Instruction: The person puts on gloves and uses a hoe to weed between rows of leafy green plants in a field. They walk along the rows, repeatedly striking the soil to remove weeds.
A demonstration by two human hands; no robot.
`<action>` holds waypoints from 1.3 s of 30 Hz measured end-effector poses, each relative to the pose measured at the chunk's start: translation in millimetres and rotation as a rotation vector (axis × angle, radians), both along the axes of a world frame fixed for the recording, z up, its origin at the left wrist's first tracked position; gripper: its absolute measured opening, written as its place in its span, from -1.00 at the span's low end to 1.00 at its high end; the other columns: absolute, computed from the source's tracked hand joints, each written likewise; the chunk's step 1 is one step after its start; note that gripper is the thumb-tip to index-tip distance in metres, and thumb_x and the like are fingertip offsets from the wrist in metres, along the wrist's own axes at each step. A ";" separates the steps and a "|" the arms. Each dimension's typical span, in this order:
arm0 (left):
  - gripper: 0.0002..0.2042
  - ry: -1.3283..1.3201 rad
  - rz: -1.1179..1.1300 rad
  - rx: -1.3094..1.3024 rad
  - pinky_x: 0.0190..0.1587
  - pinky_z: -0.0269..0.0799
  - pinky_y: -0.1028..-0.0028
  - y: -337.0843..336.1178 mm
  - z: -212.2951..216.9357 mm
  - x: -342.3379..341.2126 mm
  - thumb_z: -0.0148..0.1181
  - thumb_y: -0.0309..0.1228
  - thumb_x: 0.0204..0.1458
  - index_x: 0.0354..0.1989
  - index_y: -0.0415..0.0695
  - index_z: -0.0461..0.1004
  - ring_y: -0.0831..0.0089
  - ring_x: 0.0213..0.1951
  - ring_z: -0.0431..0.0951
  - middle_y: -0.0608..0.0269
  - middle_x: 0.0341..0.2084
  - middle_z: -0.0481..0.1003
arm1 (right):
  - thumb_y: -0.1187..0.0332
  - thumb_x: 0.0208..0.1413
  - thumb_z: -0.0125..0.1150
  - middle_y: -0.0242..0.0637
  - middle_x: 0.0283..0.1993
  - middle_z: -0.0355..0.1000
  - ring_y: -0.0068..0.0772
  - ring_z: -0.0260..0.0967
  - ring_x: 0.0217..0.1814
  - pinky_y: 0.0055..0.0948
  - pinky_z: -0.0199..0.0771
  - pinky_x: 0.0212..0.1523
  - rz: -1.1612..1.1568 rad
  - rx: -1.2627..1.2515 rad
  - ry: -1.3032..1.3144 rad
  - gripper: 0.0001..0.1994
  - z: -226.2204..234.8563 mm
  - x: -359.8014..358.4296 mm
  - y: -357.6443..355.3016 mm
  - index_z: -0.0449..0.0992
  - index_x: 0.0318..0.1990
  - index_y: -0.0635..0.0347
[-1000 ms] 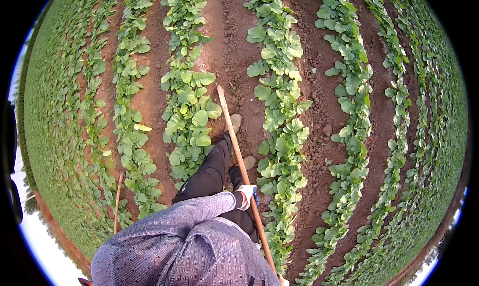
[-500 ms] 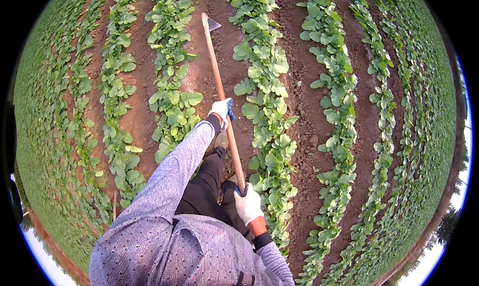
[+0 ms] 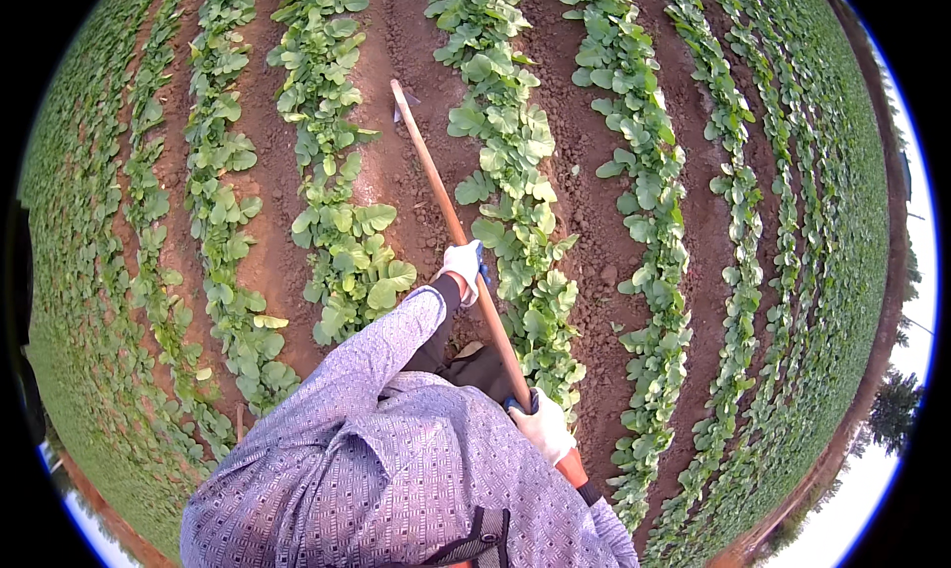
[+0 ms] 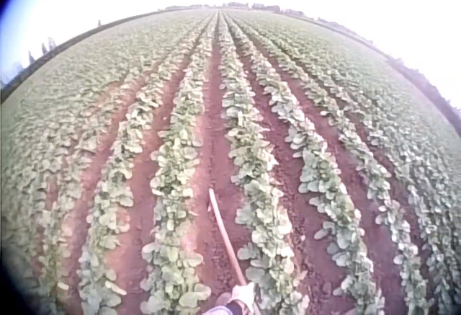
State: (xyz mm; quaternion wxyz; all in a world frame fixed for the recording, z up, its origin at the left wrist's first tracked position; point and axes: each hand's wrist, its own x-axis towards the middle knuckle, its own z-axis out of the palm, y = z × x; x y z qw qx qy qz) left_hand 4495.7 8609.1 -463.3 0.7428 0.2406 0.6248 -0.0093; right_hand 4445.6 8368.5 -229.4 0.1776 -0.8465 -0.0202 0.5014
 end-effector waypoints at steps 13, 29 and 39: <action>-0.77 -0.066 0.035 -0.192 -0.63 0.43 0.26 53.3 -39.1 21.0 0.14 -0.32 0.15 -0.51 -0.08 0.30 0.35 -0.68 0.36 0.30 -0.69 0.29 | 0.21 0.00 0.36 0.10 -0.32 0.52 0.09 0.53 -0.23 -0.12 0.49 -0.21 0.142 -0.017 -0.051 -0.60 -10.6 21.3 16.6 0.45 -0.08 0.23; -0.75 0.168 -0.314 -0.433 -0.58 0.38 0.23 -9.0 -67.0 41.2 0.21 -0.26 0.10 -0.48 -0.19 0.46 0.29 -0.63 0.47 0.20 -0.67 0.41 | 0.18 -0.02 0.39 0.04 -0.36 0.53 0.03 0.53 -0.30 -0.18 0.48 -0.25 -0.150 -0.571 0.243 -0.62 50.3 35.6 -29.3 0.47 -0.13 0.21; -0.79 0.144 -0.046 -0.132 -0.59 0.49 0.27 264.1 -75.8 189.0 0.12 -0.27 0.16 -0.41 -0.13 0.37 0.35 -0.66 0.38 0.26 -0.67 0.34 | 0.18 -0.03 0.40 0.02 -0.38 0.53 -0.01 0.54 -0.34 -0.23 0.48 -0.27 0.035 -0.154 0.027 -0.66 -57.1 147.9 132.4 0.50 -0.19 0.19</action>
